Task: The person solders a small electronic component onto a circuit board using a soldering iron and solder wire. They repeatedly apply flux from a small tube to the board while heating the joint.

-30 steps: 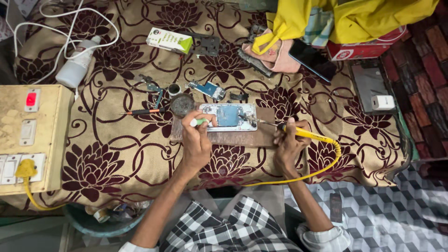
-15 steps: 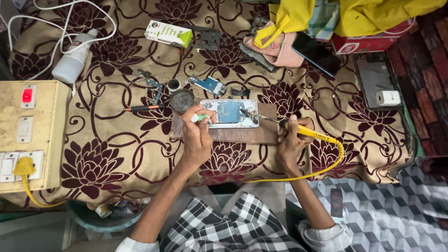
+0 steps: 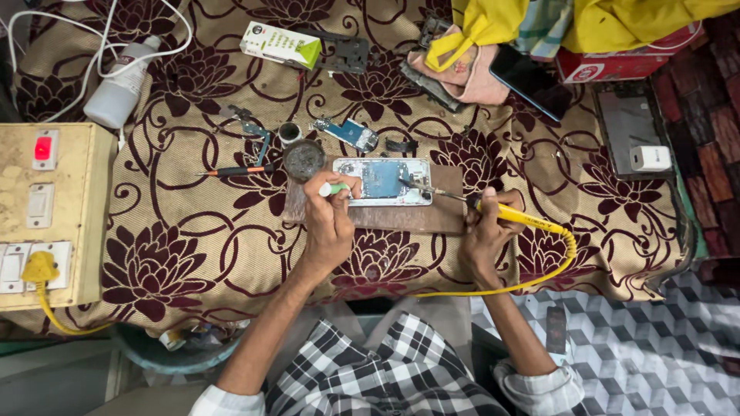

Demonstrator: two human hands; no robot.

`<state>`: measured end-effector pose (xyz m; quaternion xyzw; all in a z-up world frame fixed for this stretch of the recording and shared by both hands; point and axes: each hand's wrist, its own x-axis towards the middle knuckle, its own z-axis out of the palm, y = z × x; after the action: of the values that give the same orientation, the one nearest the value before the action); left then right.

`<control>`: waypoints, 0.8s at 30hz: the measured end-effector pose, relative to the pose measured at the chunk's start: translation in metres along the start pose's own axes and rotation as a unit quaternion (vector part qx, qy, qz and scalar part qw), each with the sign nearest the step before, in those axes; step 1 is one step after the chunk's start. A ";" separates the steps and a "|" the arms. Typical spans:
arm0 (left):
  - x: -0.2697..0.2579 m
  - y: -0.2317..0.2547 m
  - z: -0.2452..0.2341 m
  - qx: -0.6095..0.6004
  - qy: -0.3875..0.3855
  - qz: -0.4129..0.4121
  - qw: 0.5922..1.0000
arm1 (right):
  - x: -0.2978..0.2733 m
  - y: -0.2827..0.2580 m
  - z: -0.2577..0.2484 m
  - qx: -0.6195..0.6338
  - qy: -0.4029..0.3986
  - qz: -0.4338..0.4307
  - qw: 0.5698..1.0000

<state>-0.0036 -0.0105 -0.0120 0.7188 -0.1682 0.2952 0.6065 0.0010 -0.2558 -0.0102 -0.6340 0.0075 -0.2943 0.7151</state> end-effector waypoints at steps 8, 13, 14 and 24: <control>0.004 0.019 -0.004 -0.005 0.004 0.004 1.000 | 0.007 -0.012 0.008 -0.008 -0.015 0.037 0.999; 0.003 0.019 -0.005 0.013 0.000 -0.015 1.000 | 0.006 -0.012 0.009 -0.024 -0.028 0.015 0.999; 0.003 0.017 -0.005 0.007 -0.001 -0.017 1.000 | 0.006 -0.011 0.008 -0.025 -0.026 0.015 0.999; -0.002 -0.003 0.001 -0.010 0.000 0.014 1.000 | 0.004 0.001 0.000 -0.009 -0.003 0.007 1.000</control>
<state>-0.0036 -0.0113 -0.0155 0.7106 -0.1811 0.3016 0.6094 0.0048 -0.2573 -0.0101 -0.6415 0.0124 -0.2879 0.7110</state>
